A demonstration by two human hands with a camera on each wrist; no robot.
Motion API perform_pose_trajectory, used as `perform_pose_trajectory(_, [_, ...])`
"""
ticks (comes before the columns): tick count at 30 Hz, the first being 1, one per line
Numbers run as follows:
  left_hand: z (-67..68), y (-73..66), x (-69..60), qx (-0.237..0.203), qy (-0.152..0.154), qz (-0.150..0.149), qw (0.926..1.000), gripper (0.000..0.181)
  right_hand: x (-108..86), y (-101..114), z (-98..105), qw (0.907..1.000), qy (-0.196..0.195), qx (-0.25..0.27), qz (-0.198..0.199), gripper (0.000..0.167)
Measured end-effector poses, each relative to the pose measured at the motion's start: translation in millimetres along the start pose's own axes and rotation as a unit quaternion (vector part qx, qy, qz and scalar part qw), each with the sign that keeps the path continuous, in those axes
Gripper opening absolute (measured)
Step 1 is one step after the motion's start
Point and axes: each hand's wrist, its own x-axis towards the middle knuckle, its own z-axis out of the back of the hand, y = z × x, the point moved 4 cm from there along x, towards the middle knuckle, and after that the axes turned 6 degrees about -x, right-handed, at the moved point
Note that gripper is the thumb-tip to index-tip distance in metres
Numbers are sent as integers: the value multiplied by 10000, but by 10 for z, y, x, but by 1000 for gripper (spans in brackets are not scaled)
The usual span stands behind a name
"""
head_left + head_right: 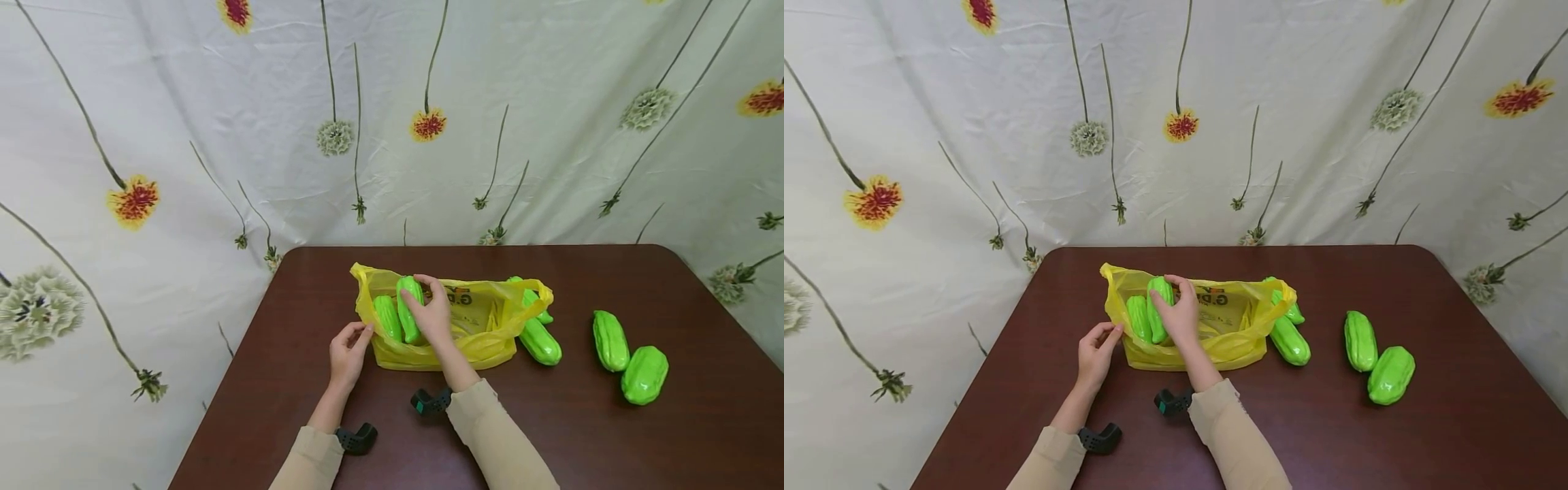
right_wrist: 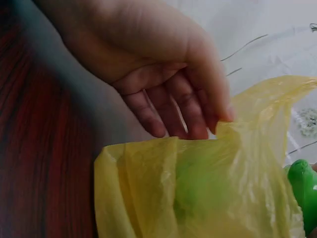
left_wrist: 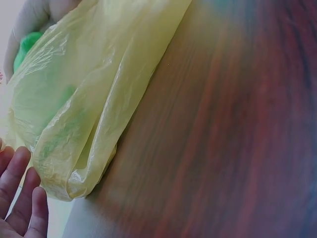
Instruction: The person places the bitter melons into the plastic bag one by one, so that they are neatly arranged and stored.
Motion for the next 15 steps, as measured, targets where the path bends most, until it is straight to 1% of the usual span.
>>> perform_pose_trajectory(9, [-13, -24, -18, 3, -31, -139, 9999, 16, -15, -93, -81, 9997, 29, -218, -64, 36])
perform_pose_trajectory(15, [-5, -41, -39, 39, -70, -134, 9999, 16, -46, -176, -116, 9991, 137, -356, -165, 32])
